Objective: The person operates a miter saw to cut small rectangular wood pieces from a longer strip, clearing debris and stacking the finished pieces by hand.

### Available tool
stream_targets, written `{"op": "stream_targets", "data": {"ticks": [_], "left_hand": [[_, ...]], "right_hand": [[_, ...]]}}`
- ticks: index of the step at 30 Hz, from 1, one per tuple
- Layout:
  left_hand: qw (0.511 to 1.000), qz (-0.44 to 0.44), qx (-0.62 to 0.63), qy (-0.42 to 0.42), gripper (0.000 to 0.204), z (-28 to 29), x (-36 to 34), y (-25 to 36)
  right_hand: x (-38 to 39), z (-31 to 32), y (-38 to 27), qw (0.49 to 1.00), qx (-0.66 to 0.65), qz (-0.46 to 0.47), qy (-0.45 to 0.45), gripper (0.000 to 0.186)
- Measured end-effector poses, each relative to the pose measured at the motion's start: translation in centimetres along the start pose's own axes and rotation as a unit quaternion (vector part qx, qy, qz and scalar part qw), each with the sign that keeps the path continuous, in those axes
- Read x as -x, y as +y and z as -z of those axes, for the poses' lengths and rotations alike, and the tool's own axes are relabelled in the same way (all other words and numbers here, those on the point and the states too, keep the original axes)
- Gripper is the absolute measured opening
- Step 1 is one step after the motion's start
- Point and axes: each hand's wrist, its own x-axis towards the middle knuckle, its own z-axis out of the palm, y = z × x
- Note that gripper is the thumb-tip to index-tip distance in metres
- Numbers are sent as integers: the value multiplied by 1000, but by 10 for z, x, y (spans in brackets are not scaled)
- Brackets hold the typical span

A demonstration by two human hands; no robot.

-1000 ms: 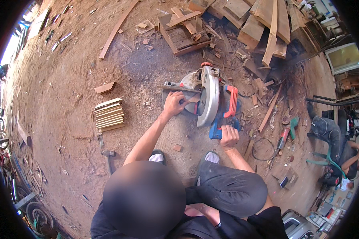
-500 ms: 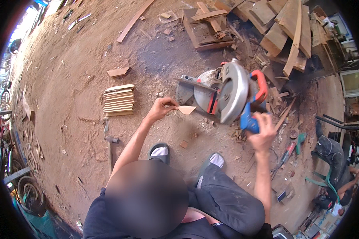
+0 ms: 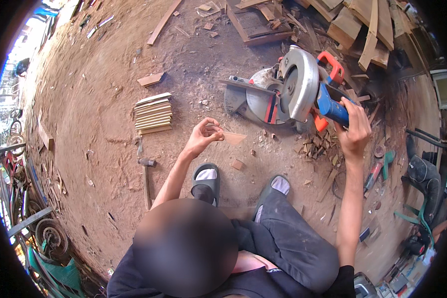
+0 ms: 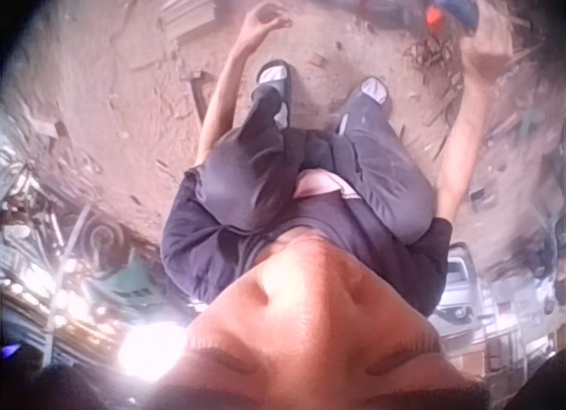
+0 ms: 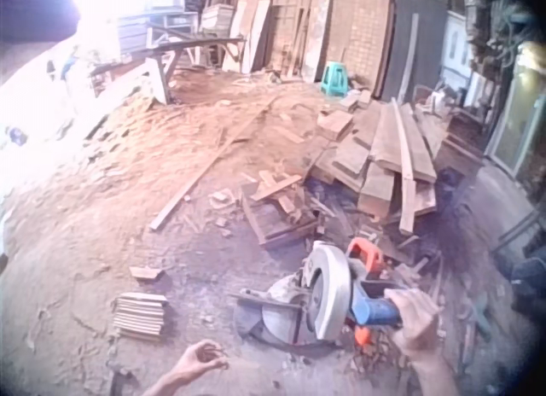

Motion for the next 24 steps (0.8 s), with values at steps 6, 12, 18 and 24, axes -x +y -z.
{"op": "stream_targets", "data": {"ticks": [6,12,18,24], "left_hand": [[1000,6,2,20,40,-15,10,-4],[995,69,72,20,33,-34,13,-4],[973,175,151,-19,24,-48,22,-12],[928,290,229,-51,24,-77,29,-41]], "right_hand": [[6,-12,-3,996,-15,-54,69,64],[5,-4,-4,998,-15,-65,12,70],[76,15,-44,988,-73,-40,126,40],[134,-61,-132,919,-318,-207,-107,37]]}}
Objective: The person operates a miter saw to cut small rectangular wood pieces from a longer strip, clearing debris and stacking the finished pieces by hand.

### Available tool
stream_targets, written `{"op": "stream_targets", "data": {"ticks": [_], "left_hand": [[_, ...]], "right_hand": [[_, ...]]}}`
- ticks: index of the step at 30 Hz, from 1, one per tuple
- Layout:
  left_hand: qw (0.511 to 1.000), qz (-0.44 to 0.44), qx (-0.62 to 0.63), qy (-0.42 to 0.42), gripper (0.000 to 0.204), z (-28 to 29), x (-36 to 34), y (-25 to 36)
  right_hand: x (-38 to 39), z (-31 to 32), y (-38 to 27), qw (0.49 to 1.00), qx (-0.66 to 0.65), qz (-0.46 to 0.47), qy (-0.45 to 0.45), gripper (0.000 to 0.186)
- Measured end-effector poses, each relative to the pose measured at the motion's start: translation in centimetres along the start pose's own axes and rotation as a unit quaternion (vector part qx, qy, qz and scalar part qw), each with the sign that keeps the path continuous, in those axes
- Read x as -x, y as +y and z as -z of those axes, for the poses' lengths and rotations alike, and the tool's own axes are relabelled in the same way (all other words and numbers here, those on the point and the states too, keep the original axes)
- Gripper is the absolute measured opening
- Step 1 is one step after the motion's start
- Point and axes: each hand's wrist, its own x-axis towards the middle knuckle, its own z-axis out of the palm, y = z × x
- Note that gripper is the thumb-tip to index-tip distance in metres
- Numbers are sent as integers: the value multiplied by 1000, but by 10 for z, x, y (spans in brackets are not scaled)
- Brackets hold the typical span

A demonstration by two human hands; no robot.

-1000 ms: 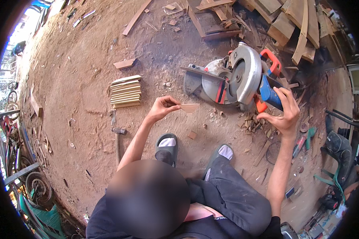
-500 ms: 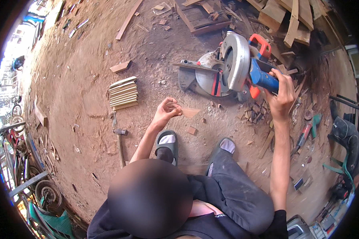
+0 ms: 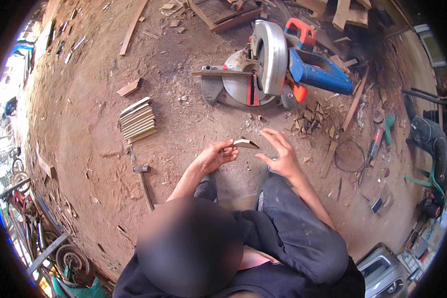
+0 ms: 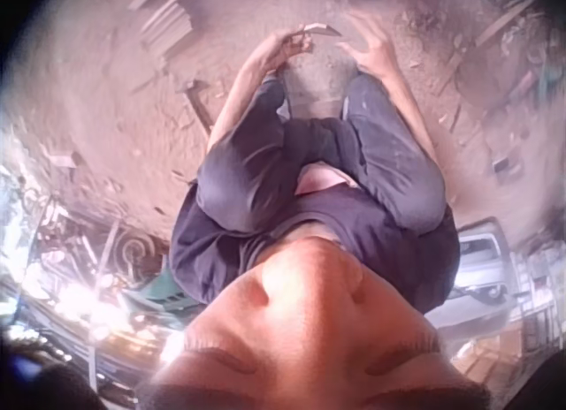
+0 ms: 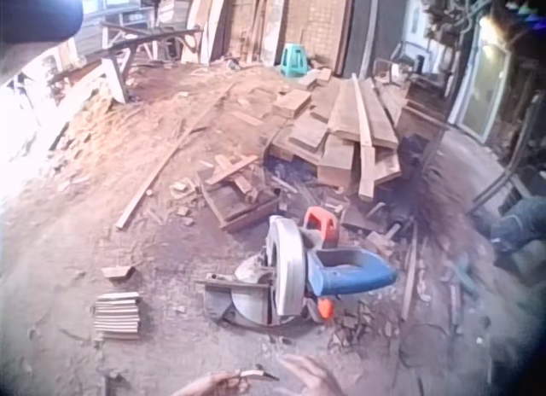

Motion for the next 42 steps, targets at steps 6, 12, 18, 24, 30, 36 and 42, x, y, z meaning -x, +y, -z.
{"op": "stream_targets", "data": {"ticks": [6,12,18,24,30,36,42], "left_hand": [[994,16,-108,3,31,-4,-11,-15],[964,-117,-236,22,44,3,-7,-16],[898,-200,-392,-6,58,-3,1,-28],[860,-238,-449,51,29,2,-7,-46],[907,-187,-376,36,33,2,-10,-45],[945,-89,-308,-70,42,10,-4,-37],[949,-149,-265,88,37,55,12,22]], "right_hand": [[46,-47,46,856,-375,-352,-52,24],[50,-44,54,805,-406,-430,-38,30],[58,-59,60,880,-301,-359,-73,25],[58,-68,60,889,-287,-350,-69,25],[60,-65,58,864,-330,-368,-91,31],[49,-64,42,880,-354,-276,-154,58],[45,-63,50,834,-395,-366,-121,62]]}}
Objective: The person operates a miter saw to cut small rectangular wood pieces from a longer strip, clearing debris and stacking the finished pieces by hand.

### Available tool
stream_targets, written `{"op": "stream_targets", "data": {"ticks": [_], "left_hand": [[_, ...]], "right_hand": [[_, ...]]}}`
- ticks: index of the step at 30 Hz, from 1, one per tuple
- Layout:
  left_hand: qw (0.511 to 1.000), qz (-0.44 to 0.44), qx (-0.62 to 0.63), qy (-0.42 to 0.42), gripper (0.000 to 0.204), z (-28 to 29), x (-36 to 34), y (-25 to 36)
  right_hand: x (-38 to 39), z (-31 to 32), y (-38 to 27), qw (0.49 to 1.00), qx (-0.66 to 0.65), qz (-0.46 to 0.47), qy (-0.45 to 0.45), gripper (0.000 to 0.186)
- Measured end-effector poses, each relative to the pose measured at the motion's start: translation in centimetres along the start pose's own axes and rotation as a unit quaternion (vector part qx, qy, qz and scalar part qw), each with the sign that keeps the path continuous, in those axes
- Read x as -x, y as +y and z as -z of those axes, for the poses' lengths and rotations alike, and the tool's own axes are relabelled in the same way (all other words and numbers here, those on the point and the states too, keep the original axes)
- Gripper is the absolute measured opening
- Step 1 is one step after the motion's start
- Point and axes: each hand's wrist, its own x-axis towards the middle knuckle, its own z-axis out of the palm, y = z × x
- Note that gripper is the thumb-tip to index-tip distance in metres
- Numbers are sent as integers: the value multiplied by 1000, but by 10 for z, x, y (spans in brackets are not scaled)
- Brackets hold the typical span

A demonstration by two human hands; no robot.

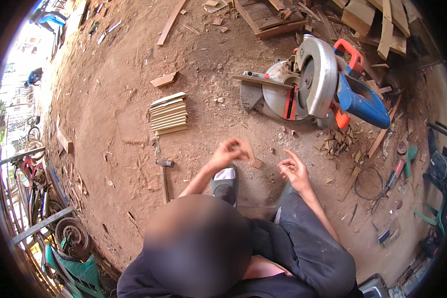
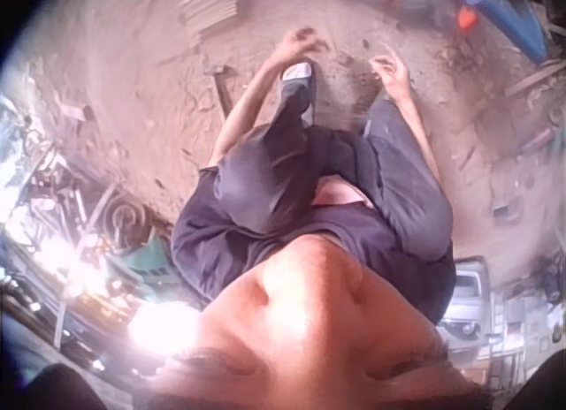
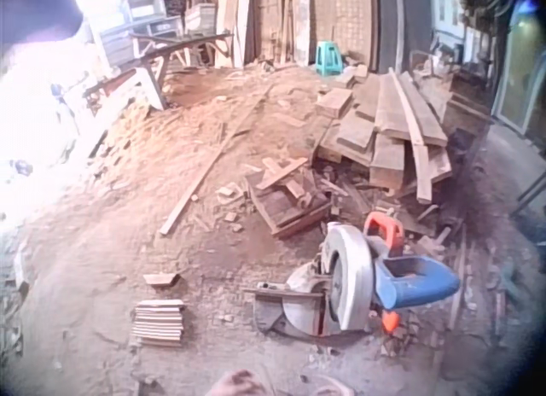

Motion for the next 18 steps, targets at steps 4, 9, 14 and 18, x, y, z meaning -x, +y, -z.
{"op": "stream_targets", "data": {"ticks": [4,9,14,18], "left_hand": [[981,-117,17,153,38,53,4,61],[959,-135,54,242,30,101,-27,60],[912,-175,136,345,26,134,-34,76],[890,-215,108,387,38,167,-40,112]], "right_hand": [[-2,6,11,1000,12,-25,11,46],[-2,9,22,996,40,-78,-23,32],[0,4,18,994,92,-60,-26,25],[2,11,20,991,107,-84,-7,24]]}}
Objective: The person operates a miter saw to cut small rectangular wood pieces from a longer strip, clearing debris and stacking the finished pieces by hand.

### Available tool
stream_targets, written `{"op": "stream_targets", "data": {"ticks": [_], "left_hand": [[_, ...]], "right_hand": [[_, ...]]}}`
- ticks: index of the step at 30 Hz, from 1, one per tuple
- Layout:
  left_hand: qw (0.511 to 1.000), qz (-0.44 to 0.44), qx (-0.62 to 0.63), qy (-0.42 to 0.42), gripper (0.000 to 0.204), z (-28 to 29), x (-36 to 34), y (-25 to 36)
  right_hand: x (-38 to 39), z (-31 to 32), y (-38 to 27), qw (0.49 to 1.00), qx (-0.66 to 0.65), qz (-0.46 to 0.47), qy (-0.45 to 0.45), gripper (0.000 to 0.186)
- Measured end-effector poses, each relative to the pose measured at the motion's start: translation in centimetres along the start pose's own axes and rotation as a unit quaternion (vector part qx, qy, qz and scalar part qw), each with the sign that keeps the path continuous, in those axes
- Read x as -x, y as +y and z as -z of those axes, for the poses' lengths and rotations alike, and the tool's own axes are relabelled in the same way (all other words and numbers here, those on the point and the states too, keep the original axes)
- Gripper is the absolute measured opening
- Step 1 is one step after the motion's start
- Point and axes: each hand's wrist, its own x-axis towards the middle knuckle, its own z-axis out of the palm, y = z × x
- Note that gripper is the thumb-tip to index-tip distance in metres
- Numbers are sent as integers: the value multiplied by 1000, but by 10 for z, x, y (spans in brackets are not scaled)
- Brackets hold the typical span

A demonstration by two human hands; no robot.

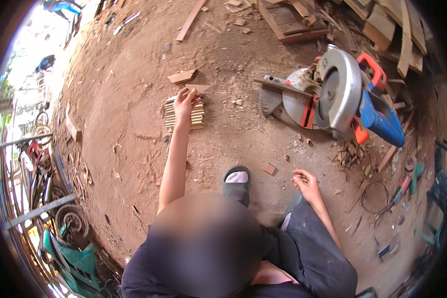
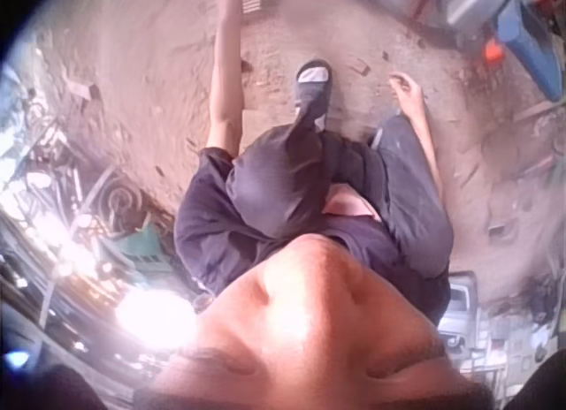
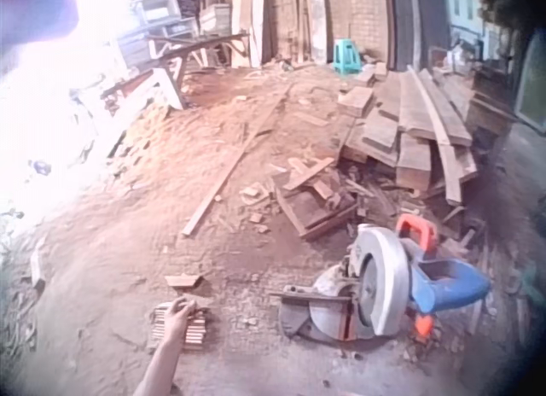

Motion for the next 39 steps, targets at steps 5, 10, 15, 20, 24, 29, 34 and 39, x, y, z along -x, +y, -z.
{"op": "stream_targets", "data": {"ticks": [5,10,15,20,24,29,34,39], "left_hand": [[996,-66,-55,17,28,22,-76,27],[987,-88,-124,-44,29,42,-152,46],[973,-47,-227,-14,38,37,-205,51],[920,-21,-390,20,46,46,-238,40],[741,-116,-649,124,69,9,-214,18],[775,-239,-548,205,53,44,-172,44],[816,-302,-488,70,25,49,-16,-16],[845,-259,-436,-171,26,24,192,-101]], "right_hand": [[-1,2,10,1000,2,-16,0,23],[-2,-2,11,999,34,-22,2,24],[0,4,16,999,38,-37,12,25],[3,1,8,997,62,-46,11,25],[8,12,19,995,64,-65,43,29],[3,-5,1,997,64,-45,20,29],[1,-9,9,992,109,22,53,28],[-5,-14,2,965,209,142,69,26]]}}
